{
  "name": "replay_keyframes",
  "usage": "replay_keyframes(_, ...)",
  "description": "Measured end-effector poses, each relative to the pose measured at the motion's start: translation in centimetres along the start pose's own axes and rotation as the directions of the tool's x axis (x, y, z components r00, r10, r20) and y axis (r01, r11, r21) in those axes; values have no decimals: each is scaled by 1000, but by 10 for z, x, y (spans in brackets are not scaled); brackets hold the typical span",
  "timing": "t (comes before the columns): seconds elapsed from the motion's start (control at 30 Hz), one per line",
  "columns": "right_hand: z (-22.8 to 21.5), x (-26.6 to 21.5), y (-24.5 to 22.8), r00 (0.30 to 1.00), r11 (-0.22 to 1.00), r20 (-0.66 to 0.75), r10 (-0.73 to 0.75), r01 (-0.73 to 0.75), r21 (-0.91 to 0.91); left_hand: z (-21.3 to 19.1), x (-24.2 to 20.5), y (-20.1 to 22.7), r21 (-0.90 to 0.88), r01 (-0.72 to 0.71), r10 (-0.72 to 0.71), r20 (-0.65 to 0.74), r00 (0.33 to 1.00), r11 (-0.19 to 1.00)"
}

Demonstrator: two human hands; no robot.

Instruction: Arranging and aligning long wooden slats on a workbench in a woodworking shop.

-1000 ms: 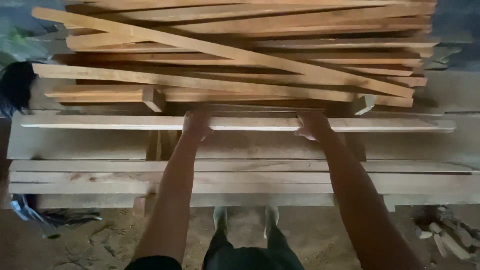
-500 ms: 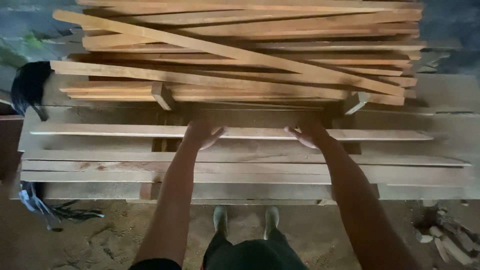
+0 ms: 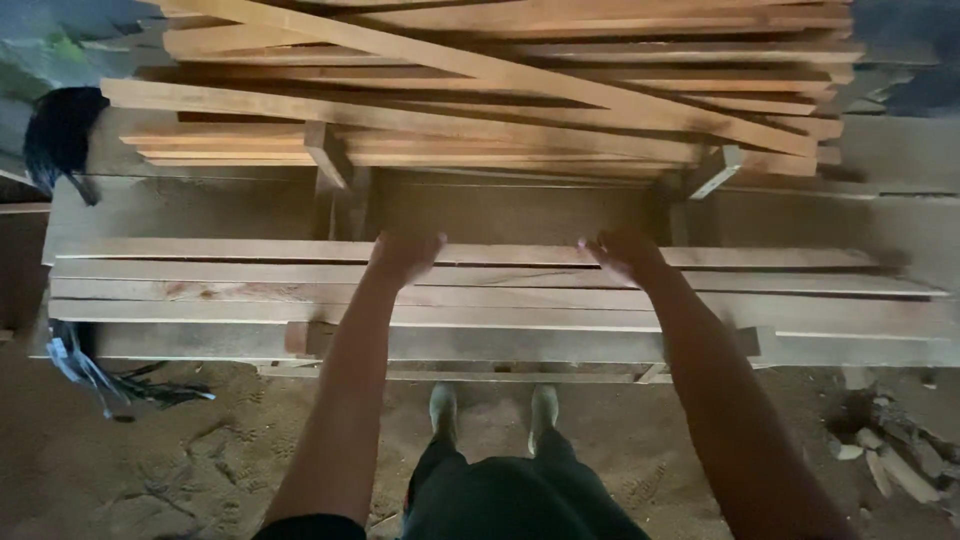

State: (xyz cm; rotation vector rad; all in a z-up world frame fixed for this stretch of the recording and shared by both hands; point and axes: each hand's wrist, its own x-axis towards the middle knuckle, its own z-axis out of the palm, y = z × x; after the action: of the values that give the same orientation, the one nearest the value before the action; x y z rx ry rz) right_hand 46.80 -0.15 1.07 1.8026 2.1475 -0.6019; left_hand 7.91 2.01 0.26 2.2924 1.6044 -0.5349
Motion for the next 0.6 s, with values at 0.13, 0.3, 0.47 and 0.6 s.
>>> replay_keyframes(0.13,2,-16,-5,999,1000,-42,-22,23,12,27,9,-7,165,-58,87,-170,982,985)
replay_keyframes(0.3,12,-7,3,998,1000,-53,-20,21,20,52,21,-10,26,0,5,-193,981,1000)
replay_keyframes(0.47,11,-16,-11,961,998,-268,-60,59,-12,55,4,8,26,128,-95,-523,847,991)
replay_keyframes(0.6,70,-3,30,742,964,-618,-260,233,-126,109,20,1,-101,40,-103,-762,640,994)
